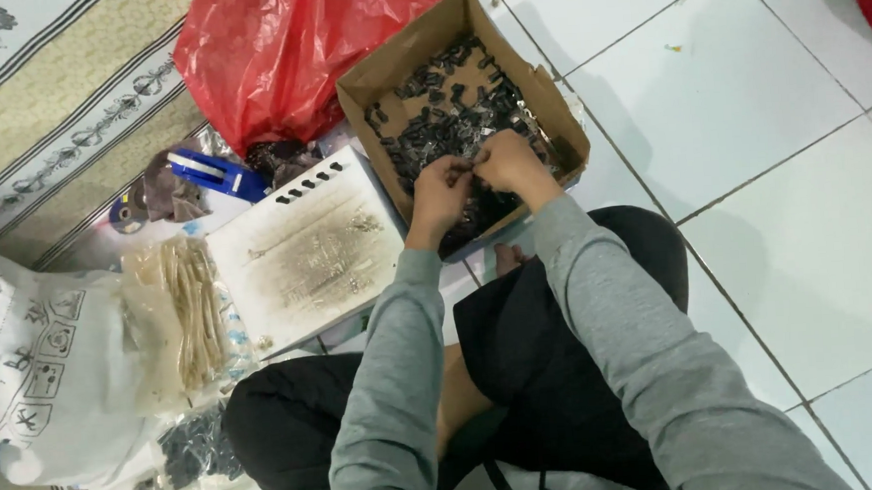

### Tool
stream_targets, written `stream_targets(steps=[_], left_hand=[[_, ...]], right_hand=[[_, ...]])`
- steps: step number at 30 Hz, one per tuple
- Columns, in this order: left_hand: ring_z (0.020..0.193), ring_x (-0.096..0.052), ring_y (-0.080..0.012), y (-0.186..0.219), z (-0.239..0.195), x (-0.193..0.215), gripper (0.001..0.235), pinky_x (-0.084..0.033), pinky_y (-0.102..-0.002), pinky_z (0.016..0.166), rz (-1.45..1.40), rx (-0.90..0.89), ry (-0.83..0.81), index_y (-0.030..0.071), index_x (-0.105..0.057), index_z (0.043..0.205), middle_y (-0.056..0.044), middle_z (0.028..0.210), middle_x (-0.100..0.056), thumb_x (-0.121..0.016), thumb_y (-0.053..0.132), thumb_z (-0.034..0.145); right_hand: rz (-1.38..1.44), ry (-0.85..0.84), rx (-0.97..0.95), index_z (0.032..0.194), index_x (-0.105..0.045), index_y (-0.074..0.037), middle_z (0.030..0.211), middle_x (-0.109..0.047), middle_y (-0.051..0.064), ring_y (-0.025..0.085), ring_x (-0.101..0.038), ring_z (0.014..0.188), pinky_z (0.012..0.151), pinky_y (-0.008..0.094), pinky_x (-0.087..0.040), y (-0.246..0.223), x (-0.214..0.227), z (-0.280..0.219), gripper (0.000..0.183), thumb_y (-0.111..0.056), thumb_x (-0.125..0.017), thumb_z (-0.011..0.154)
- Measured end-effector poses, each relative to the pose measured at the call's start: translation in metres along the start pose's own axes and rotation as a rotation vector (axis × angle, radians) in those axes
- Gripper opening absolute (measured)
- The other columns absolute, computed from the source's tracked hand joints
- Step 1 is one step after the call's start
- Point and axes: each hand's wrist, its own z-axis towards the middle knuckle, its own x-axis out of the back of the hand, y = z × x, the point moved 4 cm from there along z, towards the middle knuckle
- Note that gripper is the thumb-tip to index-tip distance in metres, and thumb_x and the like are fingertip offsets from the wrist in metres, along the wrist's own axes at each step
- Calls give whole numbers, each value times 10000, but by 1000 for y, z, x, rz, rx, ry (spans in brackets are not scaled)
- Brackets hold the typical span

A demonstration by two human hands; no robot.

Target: Assembling small black components onto a white board by picking them from a box and inserting them into pre-drilled holes.

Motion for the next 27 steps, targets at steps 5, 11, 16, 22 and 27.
stream_targets(steps=[5,11,16,22,27], left_hand=[[894,-741,-281,-13,-1,-9,249,-635,-373,700,-96,8,-15,-20,-693,1199,-234,1019,-748,-654,68,969],[993,-740,-277,3,-6,-15,226,-644,-386,780,78,41,14,68,-742,1155,-165,1037,-760,-705,130,941],[1007,-740,-348,35,-15,-16,214,-635,-429,783,173,56,69,29,-764,1099,-203,1009,-764,-618,52,944],[1012,-742,-387,32,-3,-35,227,-638,-426,796,389,129,51,-58,-743,1070,-266,997,-752,-592,-23,904],[959,-734,-435,-27,34,-56,180,-639,-480,767,403,117,53,-90,-755,943,-301,918,-727,-603,-22,875]], right_hand=[[0,-53,-86,1058,-738,60,782,-762,189,266,-764,669,633,409,-630,-13,8,-19,302,-193,-683,904],[-80,29,-91,968,-741,136,737,-723,245,370,-742,676,587,463,-619,11,4,1,315,-157,-650,899],[-73,106,-40,1022,-690,192,852,-696,359,443,-724,709,531,477,-616,12,-4,11,282,-49,-609,901],[-137,107,-53,1061,-661,226,899,-694,361,468,-726,785,575,496,-615,11,-8,5,263,12,-578,933],[-181,102,-138,1028,-693,195,918,-695,376,454,-727,834,639,546,-624,48,-33,53,236,16,-585,918]])
